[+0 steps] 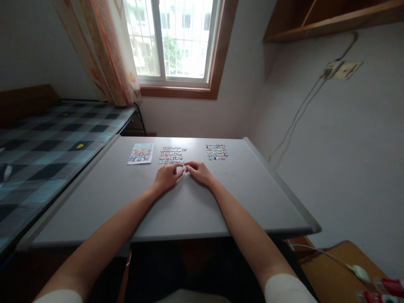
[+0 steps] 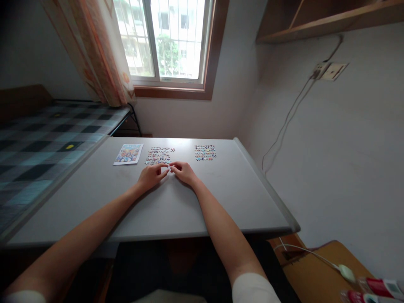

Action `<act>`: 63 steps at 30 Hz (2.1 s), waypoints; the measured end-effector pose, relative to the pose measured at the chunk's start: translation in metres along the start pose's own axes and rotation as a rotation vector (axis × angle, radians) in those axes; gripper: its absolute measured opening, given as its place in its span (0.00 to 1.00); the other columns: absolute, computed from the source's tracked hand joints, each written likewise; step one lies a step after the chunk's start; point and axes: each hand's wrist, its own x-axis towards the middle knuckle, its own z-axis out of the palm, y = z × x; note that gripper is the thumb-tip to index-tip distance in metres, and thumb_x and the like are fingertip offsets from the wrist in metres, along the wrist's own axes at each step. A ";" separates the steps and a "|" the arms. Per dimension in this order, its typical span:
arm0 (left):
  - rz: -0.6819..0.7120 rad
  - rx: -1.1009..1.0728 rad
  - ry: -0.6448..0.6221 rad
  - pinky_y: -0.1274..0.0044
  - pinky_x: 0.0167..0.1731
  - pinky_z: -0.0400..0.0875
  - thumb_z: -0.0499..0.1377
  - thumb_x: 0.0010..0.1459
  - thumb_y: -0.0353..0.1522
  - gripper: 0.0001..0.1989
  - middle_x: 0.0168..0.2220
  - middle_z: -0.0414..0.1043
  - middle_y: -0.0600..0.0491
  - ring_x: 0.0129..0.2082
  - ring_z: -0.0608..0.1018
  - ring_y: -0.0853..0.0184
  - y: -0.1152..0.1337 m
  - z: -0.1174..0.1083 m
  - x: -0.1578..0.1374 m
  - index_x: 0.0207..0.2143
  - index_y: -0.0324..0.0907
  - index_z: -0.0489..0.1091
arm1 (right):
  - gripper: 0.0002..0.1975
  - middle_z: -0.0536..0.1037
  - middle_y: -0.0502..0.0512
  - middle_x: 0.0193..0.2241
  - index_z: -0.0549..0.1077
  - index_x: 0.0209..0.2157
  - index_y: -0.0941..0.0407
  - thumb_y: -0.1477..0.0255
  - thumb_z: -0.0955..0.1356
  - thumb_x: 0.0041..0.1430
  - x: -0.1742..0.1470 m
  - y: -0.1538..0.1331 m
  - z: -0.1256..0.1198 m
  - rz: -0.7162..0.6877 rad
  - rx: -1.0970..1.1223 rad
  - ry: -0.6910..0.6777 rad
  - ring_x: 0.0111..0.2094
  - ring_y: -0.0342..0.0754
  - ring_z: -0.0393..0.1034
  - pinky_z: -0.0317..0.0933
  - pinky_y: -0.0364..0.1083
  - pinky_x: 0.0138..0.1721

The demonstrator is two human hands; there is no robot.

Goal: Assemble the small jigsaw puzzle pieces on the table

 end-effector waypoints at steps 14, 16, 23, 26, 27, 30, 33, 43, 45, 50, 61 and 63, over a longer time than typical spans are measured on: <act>0.023 -0.001 0.003 0.79 0.24 0.58 0.52 0.57 0.44 0.17 0.21 0.71 0.56 0.21 0.71 0.70 -0.002 0.001 0.000 0.42 0.48 0.74 | 0.12 0.78 0.53 0.28 0.76 0.39 0.59 0.72 0.65 0.55 0.000 0.002 -0.001 -0.007 -0.030 -0.008 0.31 0.43 0.72 0.64 0.43 0.35; 0.028 0.001 0.003 0.79 0.24 0.58 0.52 0.57 0.44 0.17 0.21 0.71 0.56 0.22 0.71 0.70 -0.002 0.002 0.000 0.42 0.48 0.74 | 0.12 0.78 0.53 0.28 0.76 0.39 0.59 0.72 0.64 0.55 0.000 0.003 -0.001 -0.007 -0.030 -0.010 0.30 0.43 0.72 0.64 0.43 0.35; 0.032 0.001 -0.009 0.79 0.24 0.58 0.53 0.57 0.44 0.17 0.21 0.71 0.56 0.21 0.71 0.70 -0.002 0.001 0.000 0.42 0.47 0.75 | 0.12 0.78 0.53 0.28 0.76 0.39 0.59 0.73 0.64 0.55 0.000 0.004 -0.001 -0.019 -0.045 -0.008 0.30 0.43 0.72 0.64 0.42 0.35; 0.033 -0.005 -0.010 0.79 0.24 0.58 0.53 0.57 0.44 0.17 0.21 0.71 0.56 0.21 0.71 0.70 -0.001 0.001 0.000 0.42 0.47 0.75 | 0.12 0.78 0.53 0.28 0.76 0.39 0.59 0.73 0.64 0.55 0.000 0.003 -0.001 -0.014 -0.060 -0.002 0.30 0.42 0.71 0.63 0.41 0.35; 0.033 -0.006 -0.011 0.79 0.24 0.58 0.52 0.57 0.44 0.17 0.21 0.71 0.56 0.21 0.71 0.70 -0.002 0.001 0.001 0.42 0.47 0.75 | 0.12 0.78 0.53 0.28 0.76 0.39 0.60 0.73 0.64 0.55 0.000 0.003 -0.001 -0.014 -0.064 -0.002 0.30 0.42 0.71 0.63 0.41 0.35; 0.032 -0.008 -0.006 0.79 0.23 0.58 0.52 0.57 0.44 0.17 0.21 0.71 0.56 0.21 0.71 0.70 -0.002 0.001 0.001 0.42 0.47 0.75 | 0.12 0.78 0.53 0.27 0.76 0.39 0.60 0.74 0.64 0.55 0.000 0.004 -0.001 -0.016 -0.077 -0.002 0.30 0.42 0.71 0.63 0.41 0.35; 0.034 -0.011 0.001 0.79 0.24 0.58 0.53 0.57 0.44 0.17 0.21 0.71 0.57 0.21 0.71 0.70 -0.003 0.001 0.000 0.42 0.48 0.75 | 0.12 0.77 0.52 0.27 0.76 0.39 0.59 0.73 0.64 0.55 0.000 0.005 -0.001 -0.012 -0.088 -0.002 0.29 0.42 0.70 0.63 0.41 0.33; 0.037 -0.002 0.001 0.79 0.24 0.58 0.53 0.57 0.44 0.17 0.21 0.71 0.57 0.20 0.70 0.70 -0.002 0.002 0.000 0.42 0.48 0.75 | 0.13 0.78 0.52 0.28 0.76 0.40 0.59 0.71 0.65 0.55 -0.001 0.002 -0.001 -0.017 -0.099 -0.015 0.28 0.42 0.69 0.62 0.41 0.33; 0.036 -0.002 0.000 0.79 0.24 0.58 0.53 0.57 0.44 0.17 0.21 0.71 0.57 0.20 0.70 0.71 -0.002 0.002 0.000 0.42 0.48 0.75 | 0.13 0.78 0.52 0.28 0.76 0.40 0.59 0.71 0.65 0.55 -0.001 0.003 -0.001 -0.016 -0.107 -0.016 0.28 0.42 0.70 0.62 0.41 0.33; 0.035 0.000 -0.005 0.79 0.24 0.58 0.53 0.57 0.43 0.17 0.21 0.71 0.56 0.21 0.71 0.71 -0.002 0.001 0.000 0.42 0.47 0.75 | 0.13 0.78 0.52 0.28 0.76 0.40 0.59 0.71 0.65 0.55 -0.001 0.004 -0.002 -0.016 -0.119 -0.016 0.29 0.42 0.70 0.62 0.41 0.33; 0.042 0.008 -0.006 0.79 0.24 0.58 0.52 0.57 0.43 0.17 0.21 0.71 0.56 0.21 0.70 0.70 -0.002 0.002 0.001 0.41 0.47 0.75 | 0.13 0.78 0.52 0.28 0.76 0.40 0.59 0.71 0.65 0.55 -0.001 0.003 -0.001 -0.014 -0.139 -0.018 0.29 0.42 0.70 0.63 0.42 0.33; 0.046 0.004 -0.003 0.79 0.24 0.58 0.52 0.57 0.43 0.17 0.21 0.71 0.56 0.20 0.70 0.70 -0.002 0.002 0.001 0.41 0.47 0.75 | 0.13 0.78 0.52 0.29 0.76 0.40 0.59 0.71 0.64 0.55 -0.001 0.003 -0.001 -0.015 -0.138 -0.017 0.29 0.42 0.70 0.63 0.42 0.34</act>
